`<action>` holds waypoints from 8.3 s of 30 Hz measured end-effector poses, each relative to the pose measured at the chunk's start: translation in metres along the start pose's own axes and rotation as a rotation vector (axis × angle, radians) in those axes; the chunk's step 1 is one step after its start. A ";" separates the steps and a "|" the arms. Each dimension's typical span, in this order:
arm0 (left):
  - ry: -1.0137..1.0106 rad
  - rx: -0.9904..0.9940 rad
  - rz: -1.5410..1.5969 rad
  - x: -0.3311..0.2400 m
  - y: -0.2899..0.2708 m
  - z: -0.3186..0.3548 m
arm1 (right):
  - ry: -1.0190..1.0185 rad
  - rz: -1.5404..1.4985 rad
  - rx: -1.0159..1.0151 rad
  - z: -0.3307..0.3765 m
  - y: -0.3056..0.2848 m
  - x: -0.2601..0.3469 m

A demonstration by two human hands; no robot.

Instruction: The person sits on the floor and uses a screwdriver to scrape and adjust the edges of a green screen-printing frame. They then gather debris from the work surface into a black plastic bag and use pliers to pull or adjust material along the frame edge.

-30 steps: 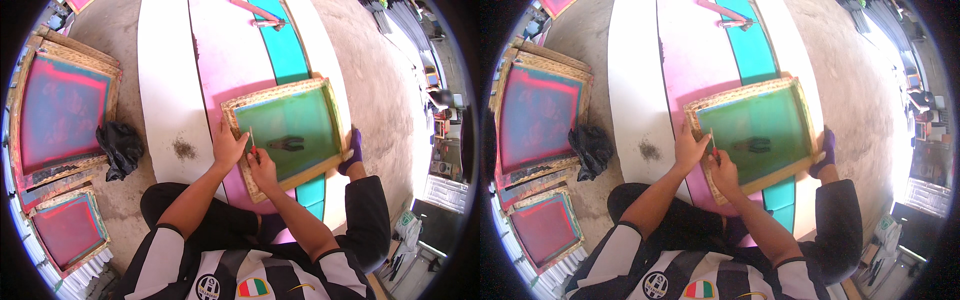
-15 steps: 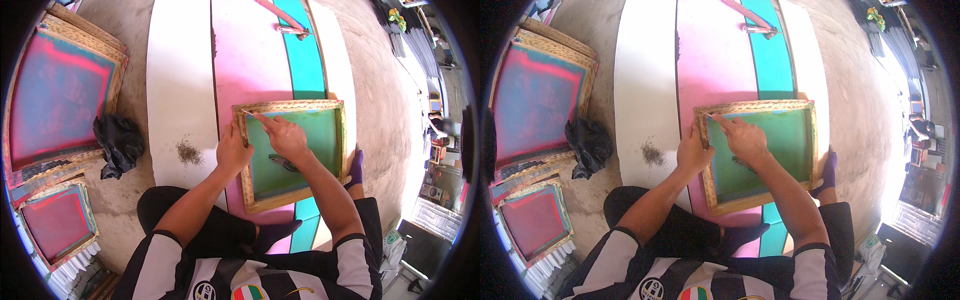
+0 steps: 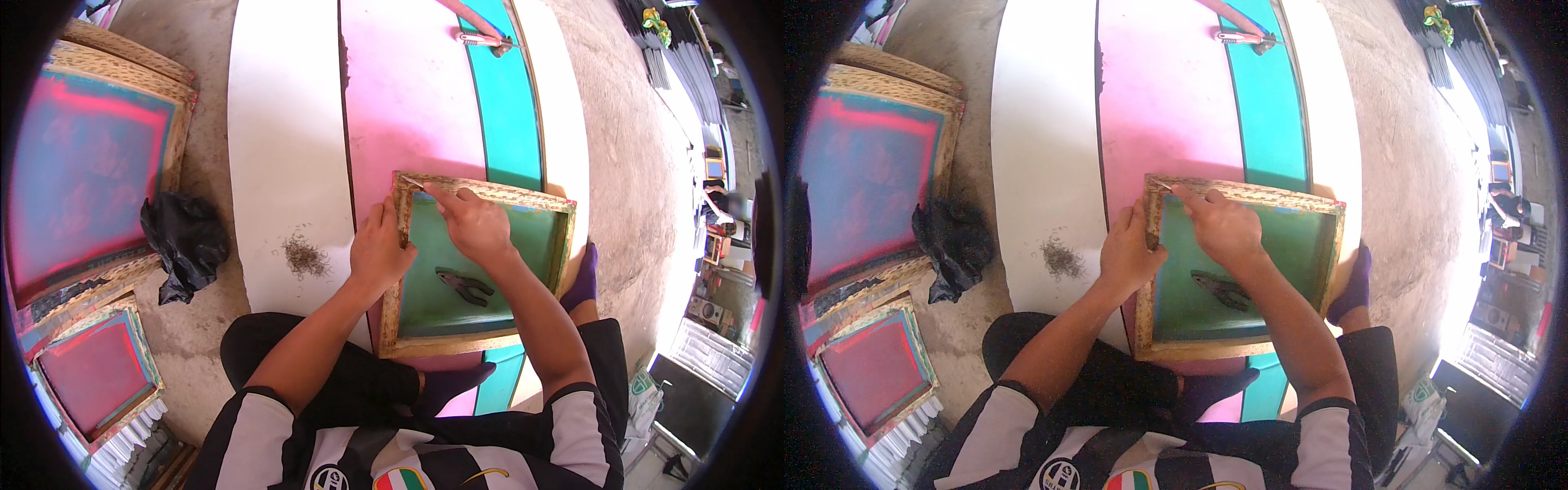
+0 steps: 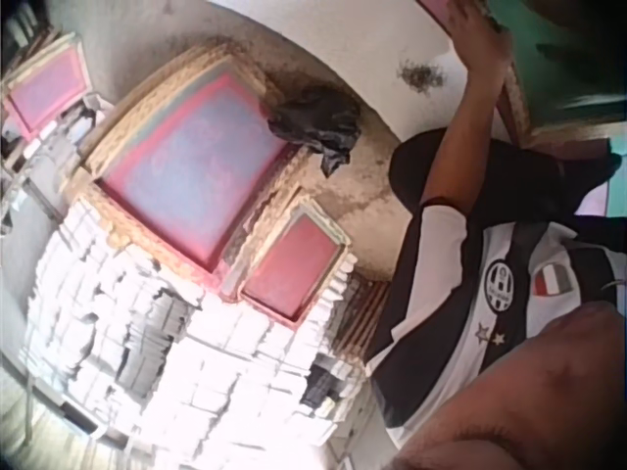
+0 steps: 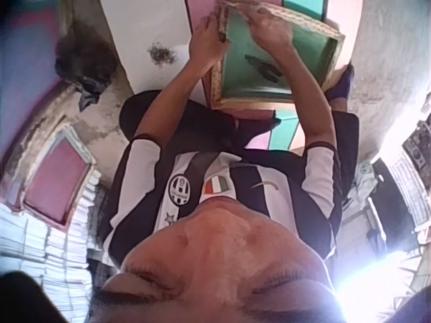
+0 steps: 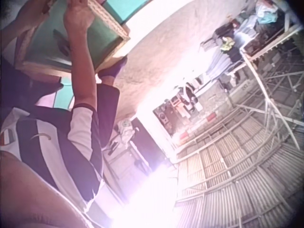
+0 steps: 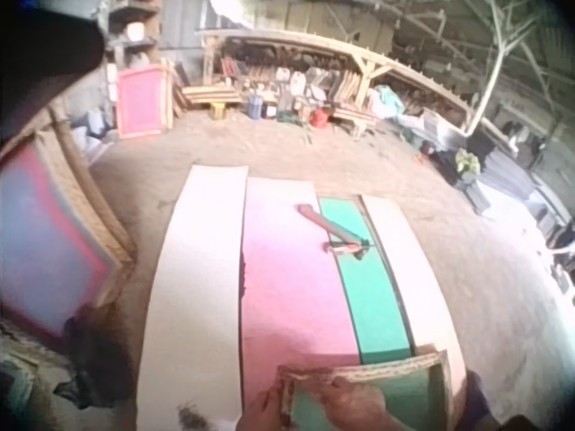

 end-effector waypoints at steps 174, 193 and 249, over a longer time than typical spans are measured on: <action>0.092 0.276 -0.005 0.035 -0.032 0.007 | 0.378 -0.373 -0.050 0.135 0.027 0.076; -0.046 0.267 0.116 0.049 -0.024 -0.009 | 0.450 -0.280 0.063 0.124 0.013 0.084; -0.099 0.085 0.419 0.039 -0.024 0.009 | 0.557 -0.718 -0.082 0.160 0.049 0.055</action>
Point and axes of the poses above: each hand's wrist, its own z-axis away from the middle knuckle, its own y-axis out of the palm, x = y × z, the point moved 7 cm from there along -z, towards the middle knuckle
